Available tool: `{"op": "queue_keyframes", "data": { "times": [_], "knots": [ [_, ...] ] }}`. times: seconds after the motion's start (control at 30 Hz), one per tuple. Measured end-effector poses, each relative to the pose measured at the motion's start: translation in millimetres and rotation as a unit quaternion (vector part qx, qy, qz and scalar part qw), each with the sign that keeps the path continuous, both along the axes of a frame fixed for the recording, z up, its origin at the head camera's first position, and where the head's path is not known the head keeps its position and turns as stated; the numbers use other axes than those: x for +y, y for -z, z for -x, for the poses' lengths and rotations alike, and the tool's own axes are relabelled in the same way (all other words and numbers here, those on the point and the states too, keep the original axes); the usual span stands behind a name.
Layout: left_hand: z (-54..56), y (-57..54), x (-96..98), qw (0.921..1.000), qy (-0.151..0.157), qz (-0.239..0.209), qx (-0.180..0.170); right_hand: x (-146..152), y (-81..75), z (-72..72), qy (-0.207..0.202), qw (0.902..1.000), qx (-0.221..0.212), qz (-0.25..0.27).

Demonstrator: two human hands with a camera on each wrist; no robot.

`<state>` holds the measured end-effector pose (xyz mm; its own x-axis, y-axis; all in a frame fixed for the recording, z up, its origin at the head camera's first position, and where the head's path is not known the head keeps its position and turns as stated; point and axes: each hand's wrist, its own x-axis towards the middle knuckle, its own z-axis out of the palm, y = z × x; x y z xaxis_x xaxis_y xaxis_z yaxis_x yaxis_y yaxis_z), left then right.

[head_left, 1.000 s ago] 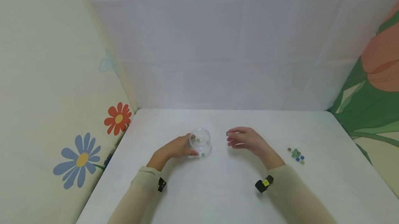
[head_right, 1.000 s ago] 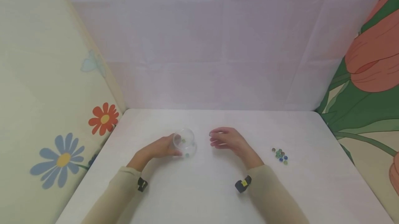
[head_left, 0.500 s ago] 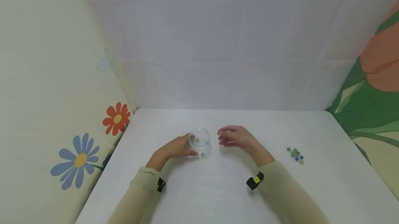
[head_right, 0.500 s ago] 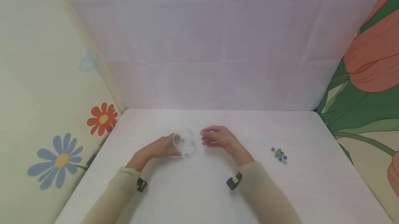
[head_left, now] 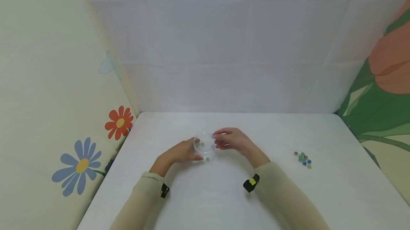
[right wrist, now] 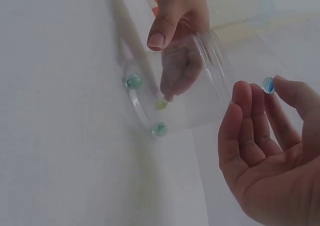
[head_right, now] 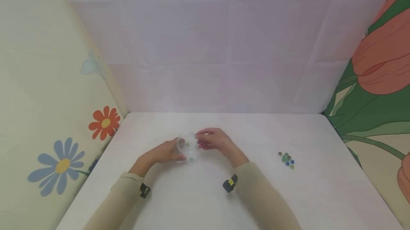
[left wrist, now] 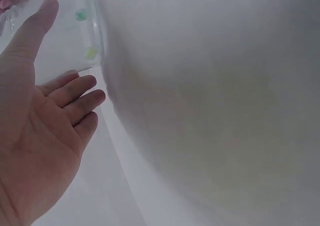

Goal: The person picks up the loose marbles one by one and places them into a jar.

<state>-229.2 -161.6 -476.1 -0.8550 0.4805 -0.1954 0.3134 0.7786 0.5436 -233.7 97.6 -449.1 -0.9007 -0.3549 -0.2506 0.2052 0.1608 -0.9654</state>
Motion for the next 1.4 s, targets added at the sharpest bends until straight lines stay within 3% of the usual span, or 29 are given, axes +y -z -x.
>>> {"op": "queue_keyframes", "data": {
  "times": [0.37,0.53,0.9,1.4],
  "knots": [
    [-6.0,-3.3,1.3,0.9993,-0.002,0.023,0.028,-13,5.9,2.2,-0.01,0.9989,0.02,-0.041],
    [-6.5,0.7,2.2,0.9989,-0.009,0.02,0.043,-15,5.1,1.7,-0.017,0.9979,0.025,-0.057],
    [-3.9,3.2,1.3,0.9989,-0.022,0.013,0.04,-14,2.2,2.0,-0.036,0.9964,0.041,-0.065],
    [0.9,5.3,3.8,0.9989,-0.026,0.029,0.025,30,-5.9,-11.9,-0.06,0.9873,0.096,-0.111]
  ]
}}
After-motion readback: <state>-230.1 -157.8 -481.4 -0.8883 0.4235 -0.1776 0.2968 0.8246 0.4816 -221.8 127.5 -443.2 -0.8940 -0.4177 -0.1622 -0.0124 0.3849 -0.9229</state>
